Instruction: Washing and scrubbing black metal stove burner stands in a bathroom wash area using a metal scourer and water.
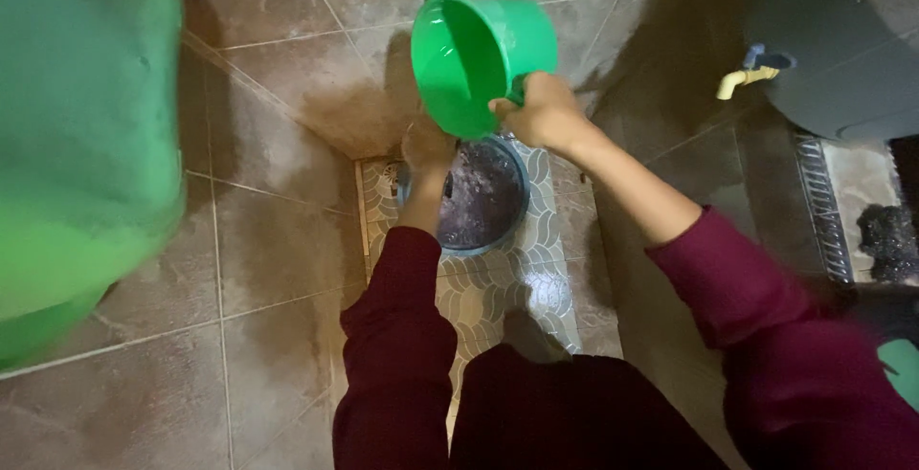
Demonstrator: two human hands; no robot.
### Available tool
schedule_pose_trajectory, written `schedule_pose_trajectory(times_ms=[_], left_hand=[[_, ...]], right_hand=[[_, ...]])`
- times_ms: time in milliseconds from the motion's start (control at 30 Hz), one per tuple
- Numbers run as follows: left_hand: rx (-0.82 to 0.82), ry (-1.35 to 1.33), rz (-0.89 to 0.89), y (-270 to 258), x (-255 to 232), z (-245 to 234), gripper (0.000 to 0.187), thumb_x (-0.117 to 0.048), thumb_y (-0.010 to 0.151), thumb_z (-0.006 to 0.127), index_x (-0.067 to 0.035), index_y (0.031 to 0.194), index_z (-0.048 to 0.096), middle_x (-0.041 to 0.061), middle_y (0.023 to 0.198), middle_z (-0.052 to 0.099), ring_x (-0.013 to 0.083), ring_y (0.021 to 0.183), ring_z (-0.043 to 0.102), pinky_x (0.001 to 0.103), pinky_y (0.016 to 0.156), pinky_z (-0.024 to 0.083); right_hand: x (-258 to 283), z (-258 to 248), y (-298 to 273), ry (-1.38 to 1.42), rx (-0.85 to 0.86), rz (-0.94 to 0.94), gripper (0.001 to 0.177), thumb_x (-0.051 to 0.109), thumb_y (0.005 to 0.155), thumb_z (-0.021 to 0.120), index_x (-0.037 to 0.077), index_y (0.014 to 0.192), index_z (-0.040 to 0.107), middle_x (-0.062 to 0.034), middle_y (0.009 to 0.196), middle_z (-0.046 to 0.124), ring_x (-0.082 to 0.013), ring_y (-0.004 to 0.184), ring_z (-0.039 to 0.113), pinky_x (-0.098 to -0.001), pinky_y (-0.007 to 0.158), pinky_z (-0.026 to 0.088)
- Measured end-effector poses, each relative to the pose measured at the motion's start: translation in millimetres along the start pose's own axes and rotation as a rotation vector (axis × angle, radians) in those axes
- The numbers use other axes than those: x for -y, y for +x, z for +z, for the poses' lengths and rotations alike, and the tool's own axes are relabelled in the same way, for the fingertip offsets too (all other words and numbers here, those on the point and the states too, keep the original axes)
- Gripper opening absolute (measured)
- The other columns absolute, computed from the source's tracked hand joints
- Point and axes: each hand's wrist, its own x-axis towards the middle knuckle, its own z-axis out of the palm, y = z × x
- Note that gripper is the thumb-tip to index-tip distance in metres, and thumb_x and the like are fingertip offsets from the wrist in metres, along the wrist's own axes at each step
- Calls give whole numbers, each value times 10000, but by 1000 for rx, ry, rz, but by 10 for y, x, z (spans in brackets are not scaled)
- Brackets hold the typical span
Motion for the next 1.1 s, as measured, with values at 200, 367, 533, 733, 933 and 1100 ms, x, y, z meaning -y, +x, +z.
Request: schedule_pose_trajectory(times_ms=[200,367,533,733,933,1100], left_hand=[[-113,-239,172,24,58,148,365,-320,943,675,-113,1242,656,175,1162,707,411,1029,682,532,797,542],[-192,-258,166,46,60,169,496,-385,825,737,-78,1207,658,181,1147,691,407,967,668,537,740,528],[-241,-250,315,117,238,453,438,-356,886,733,-90,1229,677,179,1193,684,402,1081,651,523,848,527],[-210,-341,222,66,-52,234,413,-271,887,737,-27,1212,663,215,1237,667,412,1162,607,522,913,502],[-161,-459,157,-213,-313,-154,365,-273,911,701,-29,1181,675,192,1191,680,377,1125,619,498,906,504],[-102,-572,91,-308,-277,-274,327,-275,935,665,-30,1150,686,169,1144,692,342,1088,631,474,899,506]], right_hand=[[9,2,-48,7,-2,-25,442,395,874,768,-5,1053,714,-285,979,701,-430,952,694,-498,811,530],[-7,45,-84,0,6,-8,470,408,864,781,-43,980,722,-294,980,697,-435,974,693,-506,823,531],[43,-4,-99,-25,30,9,489,432,871,776,-40,986,716,-319,995,692,-462,998,678,-522,835,527],[26,10,-26,-1,-69,-28,516,417,860,779,-52,1054,685,-322,1016,684,-478,999,666,-537,829,530],[111,15,-130,-32,-15,-13,520,398,895,749,-83,1071,665,-312,1033,691,-469,989,686,-531,843,542],[-49,252,-102,-60,-186,-171,514,385,837,794,-81,1010,662,-305,988,679,-498,950,658,-580,803,502]])
